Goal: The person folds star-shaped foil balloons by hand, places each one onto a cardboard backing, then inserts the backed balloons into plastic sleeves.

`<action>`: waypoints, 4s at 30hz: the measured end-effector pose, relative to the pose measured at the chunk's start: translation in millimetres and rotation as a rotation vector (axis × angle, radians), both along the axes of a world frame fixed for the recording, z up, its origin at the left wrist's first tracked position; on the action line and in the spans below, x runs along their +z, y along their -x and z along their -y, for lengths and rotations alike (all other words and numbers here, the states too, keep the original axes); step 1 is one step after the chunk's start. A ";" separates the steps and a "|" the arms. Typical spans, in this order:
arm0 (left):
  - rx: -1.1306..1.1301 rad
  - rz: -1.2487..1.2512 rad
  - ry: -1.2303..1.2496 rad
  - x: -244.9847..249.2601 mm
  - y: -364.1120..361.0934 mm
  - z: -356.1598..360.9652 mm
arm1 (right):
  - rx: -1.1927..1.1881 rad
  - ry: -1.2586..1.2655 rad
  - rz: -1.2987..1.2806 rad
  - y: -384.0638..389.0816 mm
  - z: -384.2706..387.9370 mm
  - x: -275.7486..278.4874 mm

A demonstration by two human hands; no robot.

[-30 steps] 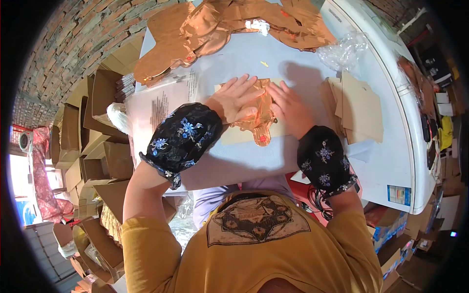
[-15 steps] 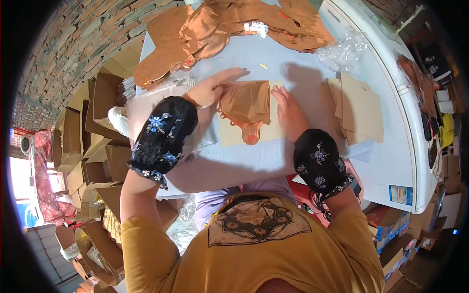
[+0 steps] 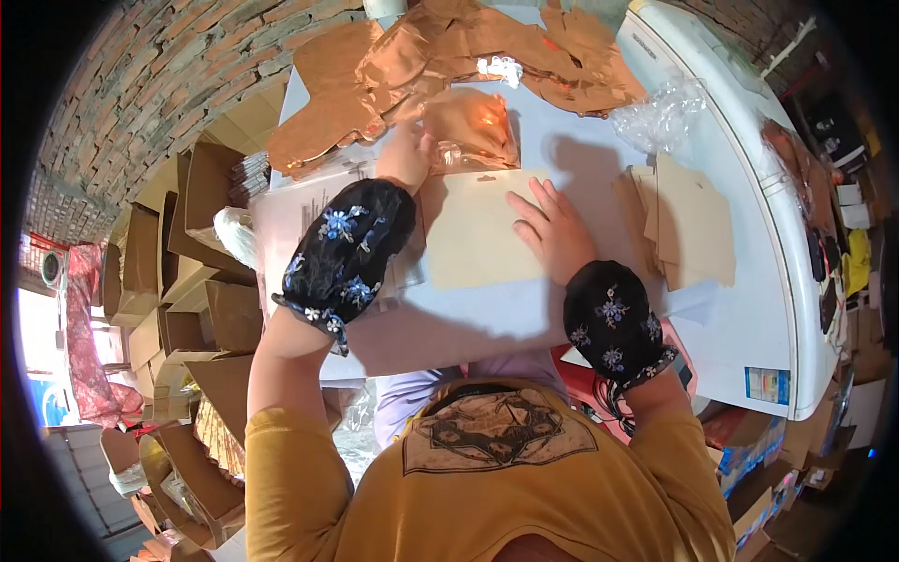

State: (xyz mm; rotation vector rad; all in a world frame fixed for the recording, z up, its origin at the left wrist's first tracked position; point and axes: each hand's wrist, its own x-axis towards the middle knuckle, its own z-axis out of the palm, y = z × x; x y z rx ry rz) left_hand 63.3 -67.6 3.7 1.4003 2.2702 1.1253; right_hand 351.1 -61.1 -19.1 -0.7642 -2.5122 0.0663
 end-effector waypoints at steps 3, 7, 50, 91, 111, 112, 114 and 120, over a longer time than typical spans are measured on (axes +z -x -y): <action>-0.167 -0.051 -0.077 -9.2 10.9 11.3 | -0.003 -0.018 0.003 0.5 0.3 -3.4; -0.522 -0.452 -0.300 -5.4 6.6 27.5 | -0.008 -0.005 0.012 1.6 1.8 0.8; -0.798 0.229 0.225 49.2 14.9 -10.9 | -0.027 -0.101 0.053 7.4 -5.9 -2.9; -0.373 -0.652 -0.116 -42.0 -87.1 59.9 | -0.039 0.050 -0.102 -3.3 -14.7 -18.3; -0.207 -0.667 -0.020 -43.9 -87.0 68.7 | 0.086 -0.049 -0.019 29.5 -32.3 -10.5; -0.213 -0.669 -0.006 -44.3 -85.4 70.6 | 0.081 -0.047 -0.016 29.7 -32.5 -10.9; -0.220 -0.672 0.022 -44.5 -81.5 72.9 | 0.073 -0.051 -0.015 29.6 -32.9 -11.5; -0.213 -0.680 0.065 -40.4 -83.8 73.4 | 0.016 -0.097 -0.031 18.4 -32.6 -11.9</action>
